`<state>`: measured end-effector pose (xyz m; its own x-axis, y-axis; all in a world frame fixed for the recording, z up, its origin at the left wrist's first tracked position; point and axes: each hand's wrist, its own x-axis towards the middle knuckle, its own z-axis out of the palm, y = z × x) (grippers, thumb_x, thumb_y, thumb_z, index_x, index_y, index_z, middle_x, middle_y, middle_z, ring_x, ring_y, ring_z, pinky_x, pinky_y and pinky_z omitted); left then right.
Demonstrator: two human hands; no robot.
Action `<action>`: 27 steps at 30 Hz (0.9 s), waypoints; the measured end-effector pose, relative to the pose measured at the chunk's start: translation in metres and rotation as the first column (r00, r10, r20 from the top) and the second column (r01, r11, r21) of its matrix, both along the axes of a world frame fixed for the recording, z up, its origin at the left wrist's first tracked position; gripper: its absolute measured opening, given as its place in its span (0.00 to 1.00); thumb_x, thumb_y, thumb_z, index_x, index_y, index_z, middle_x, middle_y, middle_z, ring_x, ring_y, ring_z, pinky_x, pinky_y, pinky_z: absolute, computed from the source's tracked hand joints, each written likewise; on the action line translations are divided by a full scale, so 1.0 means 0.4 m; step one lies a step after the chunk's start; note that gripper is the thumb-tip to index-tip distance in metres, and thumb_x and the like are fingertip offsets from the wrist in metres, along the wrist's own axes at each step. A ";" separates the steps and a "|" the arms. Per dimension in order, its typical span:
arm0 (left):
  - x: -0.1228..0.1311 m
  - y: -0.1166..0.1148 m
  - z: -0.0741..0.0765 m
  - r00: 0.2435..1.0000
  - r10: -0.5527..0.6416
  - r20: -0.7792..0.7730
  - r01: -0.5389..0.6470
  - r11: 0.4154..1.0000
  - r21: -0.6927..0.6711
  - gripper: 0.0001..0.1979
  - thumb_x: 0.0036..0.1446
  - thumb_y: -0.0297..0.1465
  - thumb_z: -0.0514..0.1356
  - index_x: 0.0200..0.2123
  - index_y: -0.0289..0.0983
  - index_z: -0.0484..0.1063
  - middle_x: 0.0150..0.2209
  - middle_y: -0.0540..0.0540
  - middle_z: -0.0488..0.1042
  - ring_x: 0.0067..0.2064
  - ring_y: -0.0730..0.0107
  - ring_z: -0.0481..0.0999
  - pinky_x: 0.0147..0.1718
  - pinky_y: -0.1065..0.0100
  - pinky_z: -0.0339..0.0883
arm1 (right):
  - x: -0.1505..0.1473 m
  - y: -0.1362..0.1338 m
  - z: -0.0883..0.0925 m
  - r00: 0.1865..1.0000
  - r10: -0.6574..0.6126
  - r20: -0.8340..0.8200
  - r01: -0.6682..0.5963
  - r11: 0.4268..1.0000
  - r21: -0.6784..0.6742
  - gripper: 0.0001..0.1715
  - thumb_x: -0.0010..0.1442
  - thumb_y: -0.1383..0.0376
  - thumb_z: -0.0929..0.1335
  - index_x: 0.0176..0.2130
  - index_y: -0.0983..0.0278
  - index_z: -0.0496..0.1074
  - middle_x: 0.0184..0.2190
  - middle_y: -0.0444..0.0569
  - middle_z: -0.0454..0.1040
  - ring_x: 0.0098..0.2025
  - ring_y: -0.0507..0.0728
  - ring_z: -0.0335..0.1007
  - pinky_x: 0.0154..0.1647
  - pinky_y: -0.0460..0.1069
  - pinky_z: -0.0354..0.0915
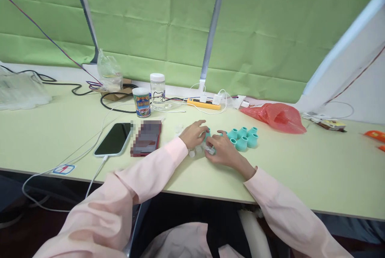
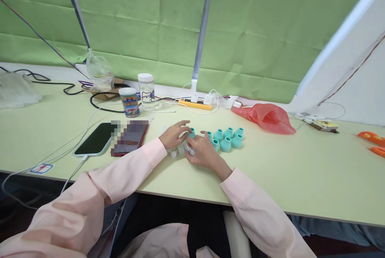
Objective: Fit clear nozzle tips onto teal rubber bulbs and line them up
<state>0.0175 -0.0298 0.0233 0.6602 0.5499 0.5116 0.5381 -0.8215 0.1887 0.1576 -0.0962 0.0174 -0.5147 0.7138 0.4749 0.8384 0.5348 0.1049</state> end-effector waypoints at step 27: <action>-0.081 0.047 0.013 0.807 0.314 -0.501 -0.394 0.917 -0.060 0.09 0.43 0.29 0.54 0.29 0.34 0.71 0.33 0.40 0.71 0.34 0.63 0.70 0.29 0.69 0.62 | -0.031 -0.007 -0.033 0.954 0.088 -0.287 -0.096 0.995 -0.016 0.13 0.54 0.60 0.59 0.37 0.65 0.64 0.23 0.45 0.69 0.24 0.50 0.62 0.31 0.47 0.57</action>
